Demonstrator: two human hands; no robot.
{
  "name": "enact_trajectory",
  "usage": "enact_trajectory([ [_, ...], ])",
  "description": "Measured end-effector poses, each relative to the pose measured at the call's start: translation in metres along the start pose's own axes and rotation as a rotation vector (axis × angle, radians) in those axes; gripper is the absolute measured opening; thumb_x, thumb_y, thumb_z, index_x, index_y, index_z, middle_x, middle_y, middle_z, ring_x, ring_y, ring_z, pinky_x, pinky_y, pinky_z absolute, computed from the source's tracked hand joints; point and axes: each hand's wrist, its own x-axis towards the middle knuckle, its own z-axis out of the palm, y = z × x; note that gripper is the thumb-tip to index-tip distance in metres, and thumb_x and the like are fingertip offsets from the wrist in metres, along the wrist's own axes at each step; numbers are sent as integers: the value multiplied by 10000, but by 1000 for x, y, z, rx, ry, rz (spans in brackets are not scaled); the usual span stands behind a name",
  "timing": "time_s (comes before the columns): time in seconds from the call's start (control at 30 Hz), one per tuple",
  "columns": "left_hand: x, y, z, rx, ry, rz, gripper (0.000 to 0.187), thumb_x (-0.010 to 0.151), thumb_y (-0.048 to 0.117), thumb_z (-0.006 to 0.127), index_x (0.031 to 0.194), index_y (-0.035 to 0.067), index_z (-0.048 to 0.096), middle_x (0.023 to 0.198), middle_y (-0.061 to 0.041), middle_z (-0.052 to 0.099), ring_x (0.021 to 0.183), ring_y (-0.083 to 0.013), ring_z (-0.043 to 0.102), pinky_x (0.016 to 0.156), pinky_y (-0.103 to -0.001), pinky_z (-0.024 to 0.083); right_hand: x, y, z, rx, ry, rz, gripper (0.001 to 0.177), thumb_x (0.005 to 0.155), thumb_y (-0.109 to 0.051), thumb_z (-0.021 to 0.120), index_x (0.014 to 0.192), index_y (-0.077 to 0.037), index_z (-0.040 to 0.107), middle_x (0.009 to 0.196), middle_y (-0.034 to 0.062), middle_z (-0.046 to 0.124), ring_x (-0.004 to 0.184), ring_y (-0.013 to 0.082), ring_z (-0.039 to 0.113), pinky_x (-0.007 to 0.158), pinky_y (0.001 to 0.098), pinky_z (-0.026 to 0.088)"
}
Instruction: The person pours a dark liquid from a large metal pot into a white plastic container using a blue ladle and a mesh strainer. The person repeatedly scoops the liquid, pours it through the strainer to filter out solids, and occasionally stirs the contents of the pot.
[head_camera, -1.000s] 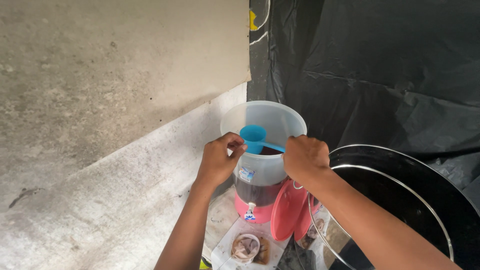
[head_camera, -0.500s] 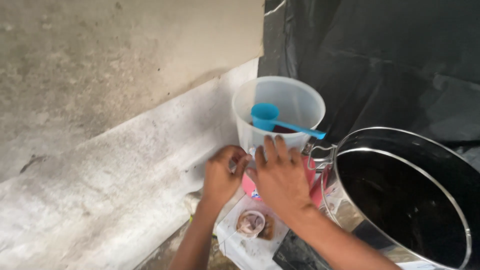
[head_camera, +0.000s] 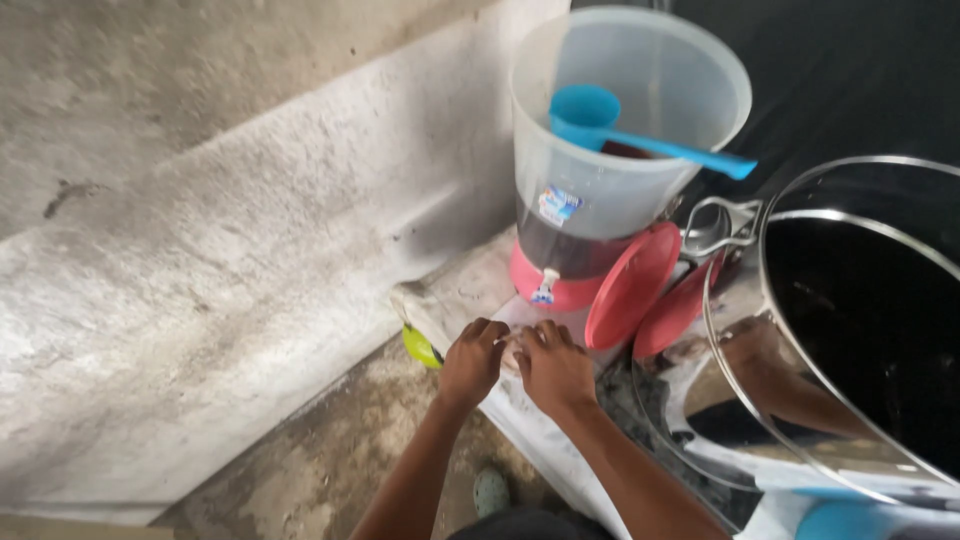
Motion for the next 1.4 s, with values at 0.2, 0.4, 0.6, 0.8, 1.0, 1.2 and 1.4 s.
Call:
enact_trajectory([
  [0.2,-18,-36,49,130,-162,-108,305,1072,183,821,1370,203,754,1270,-97,760,1233,-391,780,992,-555,673,-4,3,13,63,-314,134,275,1080,-430,775,1308,-276,762,1303,10,697,1300,300,735,917,525,720],
  [0.4,-25,-61,76,219,-269,-310,400,1100,346,813,1456,250,656,1410,-89,720,1376,-367,713,1123,-583,612,-7,12,48,52,-519,201,389,1081,-430,766,1444,-292,752,1517,16,672,1524,312,602,1044,556,699],
  [0.6,-38,-75,87,93,-299,-483,272,1188,246,641,1447,165,661,1264,-180,799,1279,-459,809,1085,-635,648,-15,13,29,139,-605,208,405,1163,-321,675,1547,-207,735,1573,101,656,1587,348,568,1135,574,666],
  [0.8,-48,-120,125,158,-405,-671,455,1213,581,509,1276,215,772,1269,-145,896,1337,-408,831,1208,-615,528,-31,28,64,175,-606,182,408,1140,-342,699,1519,-201,755,1567,110,664,1568,368,606,1169,600,641],
  [1.0,-43,-118,111,-103,-300,-763,348,1136,359,621,1049,203,920,1077,-120,931,1195,-455,864,1037,-581,665,-36,31,56,261,-597,285,489,1101,-357,733,1580,-260,713,1587,67,668,1508,356,691,1198,589,641],
  [1.2,-38,-72,59,-133,-205,-673,275,1112,279,671,1046,190,923,1082,-99,941,1160,-471,857,1004,-605,670,-34,24,22,430,-389,362,493,1100,-245,747,1537,-192,524,1363,144,699,1356,441,750,1128,630,643],
  [1.4,-49,-7,-15,-146,-126,-618,218,1117,193,720,1082,164,933,1073,-133,945,1067,-479,875,946,-576,693,-44,29,41,465,-205,294,322,1108,-288,752,1396,-291,609,1170,21,773,1046,355,878,897,548,727],
])
